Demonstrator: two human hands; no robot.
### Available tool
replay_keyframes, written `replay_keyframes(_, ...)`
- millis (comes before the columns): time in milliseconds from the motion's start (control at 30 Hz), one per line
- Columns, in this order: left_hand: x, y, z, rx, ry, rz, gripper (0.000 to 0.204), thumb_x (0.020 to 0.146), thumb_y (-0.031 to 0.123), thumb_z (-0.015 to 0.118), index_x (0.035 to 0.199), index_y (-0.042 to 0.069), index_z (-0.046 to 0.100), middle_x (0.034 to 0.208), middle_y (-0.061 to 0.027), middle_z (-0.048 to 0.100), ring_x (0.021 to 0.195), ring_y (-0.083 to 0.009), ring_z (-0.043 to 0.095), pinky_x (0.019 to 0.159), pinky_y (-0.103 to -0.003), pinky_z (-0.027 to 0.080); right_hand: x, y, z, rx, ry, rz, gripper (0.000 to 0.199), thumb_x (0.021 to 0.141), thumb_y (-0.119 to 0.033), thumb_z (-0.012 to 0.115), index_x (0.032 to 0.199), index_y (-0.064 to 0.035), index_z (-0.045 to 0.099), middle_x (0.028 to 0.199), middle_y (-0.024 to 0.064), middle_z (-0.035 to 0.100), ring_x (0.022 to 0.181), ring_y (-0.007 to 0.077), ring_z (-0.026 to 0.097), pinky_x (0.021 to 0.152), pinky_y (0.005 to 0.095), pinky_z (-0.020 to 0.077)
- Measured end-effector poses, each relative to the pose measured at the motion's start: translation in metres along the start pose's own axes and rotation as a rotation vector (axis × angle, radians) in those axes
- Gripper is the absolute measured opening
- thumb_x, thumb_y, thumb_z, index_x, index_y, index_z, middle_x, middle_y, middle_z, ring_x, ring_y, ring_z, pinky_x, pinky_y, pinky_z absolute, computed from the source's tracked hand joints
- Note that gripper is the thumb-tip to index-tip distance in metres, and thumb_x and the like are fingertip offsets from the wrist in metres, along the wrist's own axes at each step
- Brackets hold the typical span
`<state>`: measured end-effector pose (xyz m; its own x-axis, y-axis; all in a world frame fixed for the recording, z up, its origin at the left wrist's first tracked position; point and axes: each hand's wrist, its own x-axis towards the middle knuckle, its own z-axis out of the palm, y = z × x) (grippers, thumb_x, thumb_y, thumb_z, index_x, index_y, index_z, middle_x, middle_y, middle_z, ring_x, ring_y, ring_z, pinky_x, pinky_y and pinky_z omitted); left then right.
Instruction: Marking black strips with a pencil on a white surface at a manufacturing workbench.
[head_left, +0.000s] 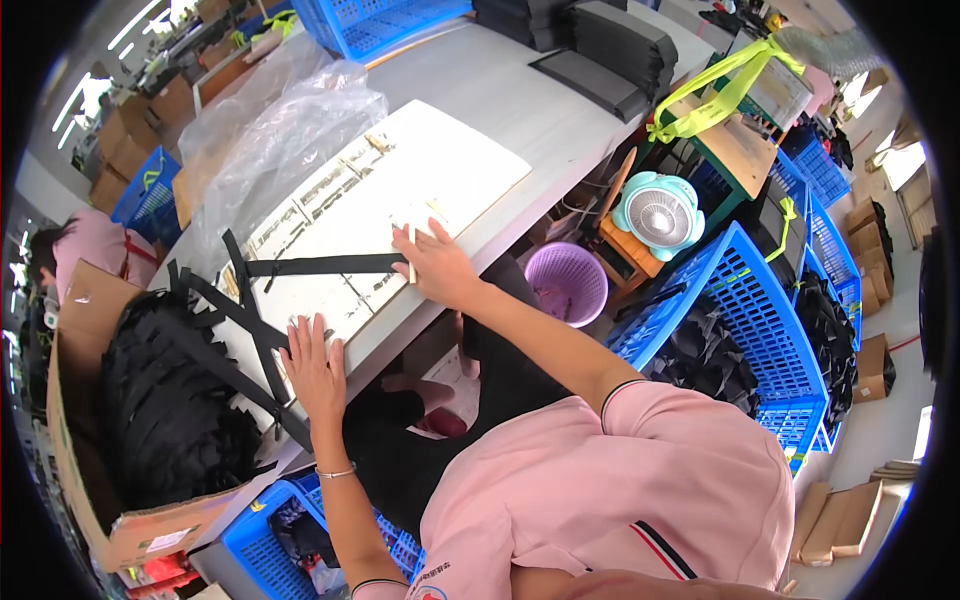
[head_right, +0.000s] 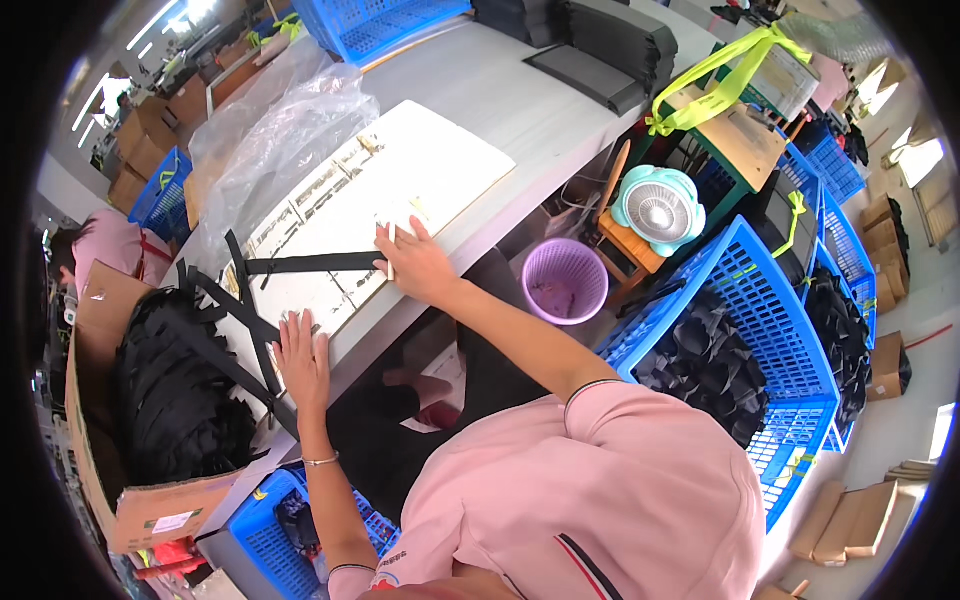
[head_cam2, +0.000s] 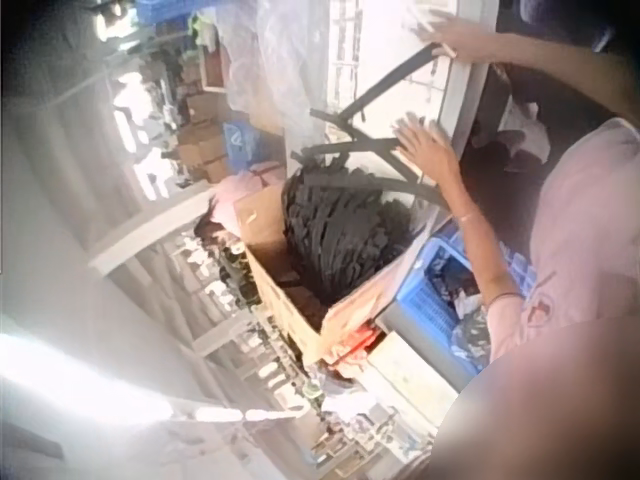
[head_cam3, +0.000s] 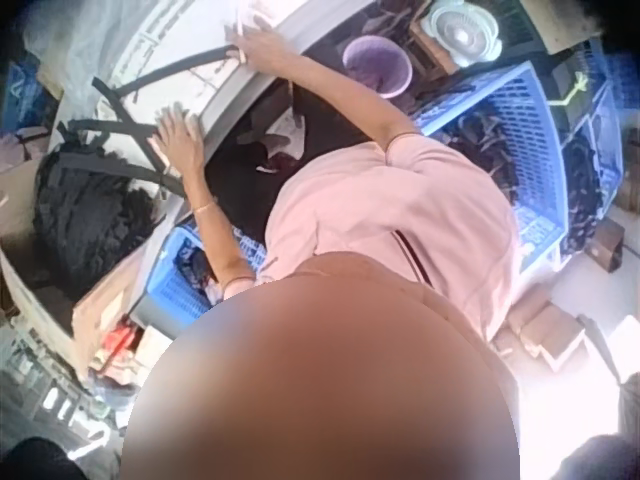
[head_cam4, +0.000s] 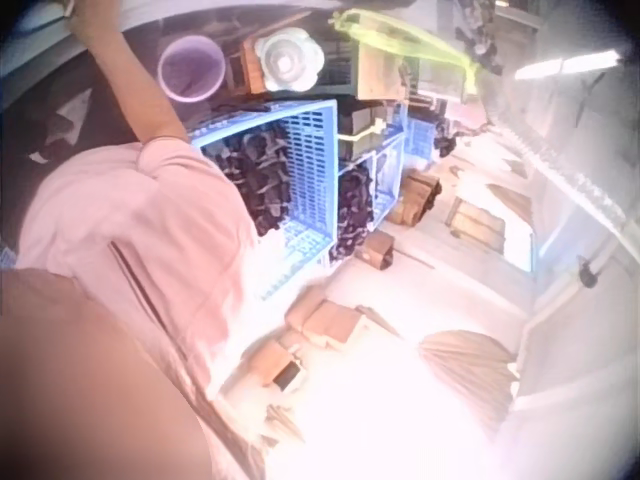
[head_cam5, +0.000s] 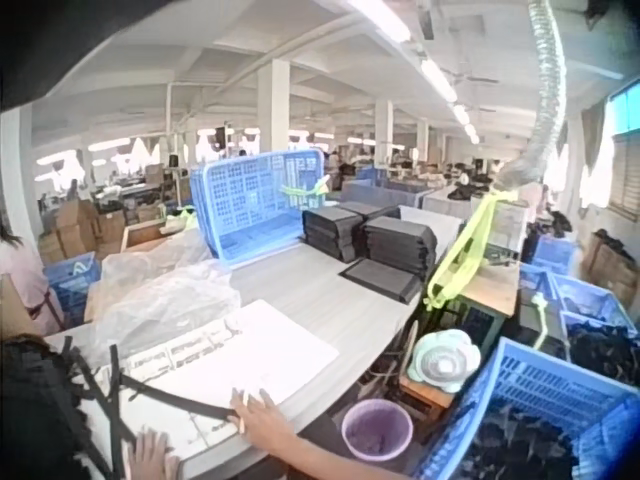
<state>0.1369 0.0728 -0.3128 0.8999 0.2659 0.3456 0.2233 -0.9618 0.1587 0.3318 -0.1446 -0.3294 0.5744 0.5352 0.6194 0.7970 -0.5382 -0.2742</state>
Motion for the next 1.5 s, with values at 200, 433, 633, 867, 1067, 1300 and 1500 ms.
replay_keyframes(200,-0.007,-0.011,-0.001,-0.089,-0.011,0.037,0.052,0.103,0.037,0.059,0.150,0.016,0.053,0.159,-0.0117,0.046,0.151,-0.0342,0.035,0.124,-0.053,0.020,-0.009,-0.010,-0.009,-0.032,-0.020,-0.006,0.049,0.099,-0.032,0.065,0.136,-0.0022,0.053,0.122,0.0136,0.069,0.121,0.0276,0.063,0.114,0.0513,0.0392)
replay_keyframes(433,-0.001,-0.030,-0.018,-0.351,-0.061,0.084,0.047,0.101,0.032,0.063,0.142,0.008,0.060,0.155,-0.0164,0.050,0.150,-0.0343,0.039,0.125,-0.050,0.021,-0.009,-0.014,-0.017,0.024,-0.065,0.056,0.043,0.097,-0.027,0.065,0.131,-0.0027,0.054,0.109,0.0185,0.071,0.115,0.0319,0.066,0.114,0.0525,0.0372)
replay_keyframes(633,0.018,-0.056,-0.025,-0.575,-0.053,0.001,0.042,0.099,0.022,0.066,0.137,0.002,0.062,0.145,-0.0208,0.059,0.144,-0.0343,0.048,0.124,-0.045,0.026,0.001,-0.018,-0.024,0.203,-0.131,0.197,0.025,0.091,-0.011,0.067,0.116,-0.0125,0.066,0.097,0.0152,0.073,0.098,0.0342,0.070,0.093,0.0432,0.0520)
replay_keyframes(867,0.025,0.016,-0.036,-1.002,-0.041,-0.315,0.039,0.100,0.023,0.067,0.131,0.000,0.066,0.126,-0.0153,0.071,0.115,-0.0203,0.067,0.098,-0.036,0.053,0.012,-0.044,-0.050,1.001,-0.088,0.697,0.029,0.090,-0.004,0.074,0.117,-0.0047,0.065,0.095,0.0052,0.075,0.079,0.0106,0.066,0.067,0.0255,0.0532)
replay_keyframes(1067,0.027,0.082,-0.023,-1.857,-0.078,-0.765,0.079,0.096,0.011,0.073,0.157,-0.006,0.025,0.118,-0.0154,0.069,0.100,-0.0215,0.071,0.089,-0.033,0.059,-0.033,-0.094,-0.063,1.162,-0.126,0.733,0.022,0.092,0.001,0.070,0.113,-0.0008,0.063,0.098,0.0056,0.074,0.088,0.0082,0.066,0.073,0.0229,0.0527)
replay_keyframes(1300,0.015,0.050,-0.044,-1.552,-0.227,-0.711,0.069,0.097,0.002,0.067,0.157,-0.005,0.034,0.121,-0.0163,0.070,0.094,-0.0199,0.072,0.075,-0.030,0.060,-0.050,-0.083,-0.083,0.720,0.035,0.410,0.024,0.100,0.002,0.062,0.122,-0.0049,0.067,0.097,0.0115,0.075,0.086,0.0160,0.076,0.075,0.0275,0.0580)
replay_keyframes(1500,0.020,0.023,-0.050,-0.438,0.033,-0.152,0.045,0.086,-0.006,0.058,0.124,0.013,0.074,0.121,-0.0046,0.073,0.093,-0.0302,0.068,0.084,-0.038,0.057,-0.009,-0.048,-0.065,0.497,-0.005,0.364,0.028,0.098,0.003,0.063,0.124,-0.0047,0.066,0.119,0.0135,0.073,0.098,0.0205,0.075,0.080,0.0295,0.0583)
